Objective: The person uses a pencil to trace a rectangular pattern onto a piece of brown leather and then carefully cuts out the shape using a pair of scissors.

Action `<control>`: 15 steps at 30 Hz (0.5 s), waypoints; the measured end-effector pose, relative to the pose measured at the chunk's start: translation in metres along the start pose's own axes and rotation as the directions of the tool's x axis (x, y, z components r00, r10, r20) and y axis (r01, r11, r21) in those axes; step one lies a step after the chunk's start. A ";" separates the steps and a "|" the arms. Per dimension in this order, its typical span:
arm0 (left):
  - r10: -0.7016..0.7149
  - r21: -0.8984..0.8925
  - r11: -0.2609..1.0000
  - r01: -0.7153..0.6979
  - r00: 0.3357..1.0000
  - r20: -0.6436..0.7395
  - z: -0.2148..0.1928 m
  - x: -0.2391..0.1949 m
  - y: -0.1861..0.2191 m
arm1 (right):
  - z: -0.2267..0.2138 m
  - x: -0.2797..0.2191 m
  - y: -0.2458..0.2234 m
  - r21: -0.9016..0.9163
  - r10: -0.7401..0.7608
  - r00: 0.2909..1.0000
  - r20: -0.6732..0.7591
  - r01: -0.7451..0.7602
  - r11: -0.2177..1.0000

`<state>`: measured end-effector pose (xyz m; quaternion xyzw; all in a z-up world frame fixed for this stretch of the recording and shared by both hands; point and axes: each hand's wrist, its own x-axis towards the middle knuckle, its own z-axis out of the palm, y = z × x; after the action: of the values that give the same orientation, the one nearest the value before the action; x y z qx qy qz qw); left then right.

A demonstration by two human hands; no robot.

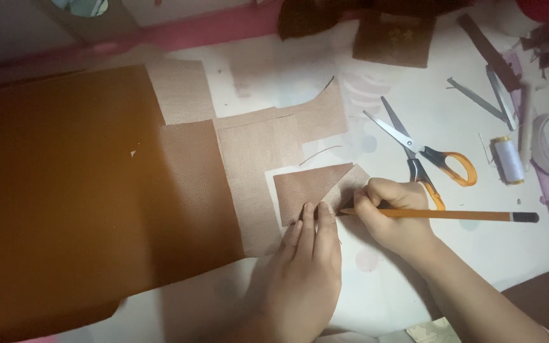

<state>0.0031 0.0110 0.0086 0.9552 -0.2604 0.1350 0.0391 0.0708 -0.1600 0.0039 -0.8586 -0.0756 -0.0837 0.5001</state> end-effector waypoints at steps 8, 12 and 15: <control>-0.132 -0.144 0.981 0.126 0.991 -0.032 -0.010 0.003 -0.008 | 0.002 -0.001 0.001 0.009 0.054 0.998 -0.031 -0.054 0.998; -0.127 -0.151 0.981 0.119 0.991 -0.048 -0.013 0.005 -0.009 | 0.001 0.000 -0.001 -0.025 0.077 0.996 -0.034 -0.078 0.997; -0.138 -0.175 0.976 0.128 0.989 -0.045 -0.009 0.004 -0.007 | 0.002 0.001 -0.006 -0.021 0.096 0.995 -0.035 -0.097 0.995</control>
<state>0.0081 0.0167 0.0189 0.9593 -0.2054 0.1361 0.1378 0.0709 -0.1558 0.0080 -0.8653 -0.0246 -0.0748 0.4950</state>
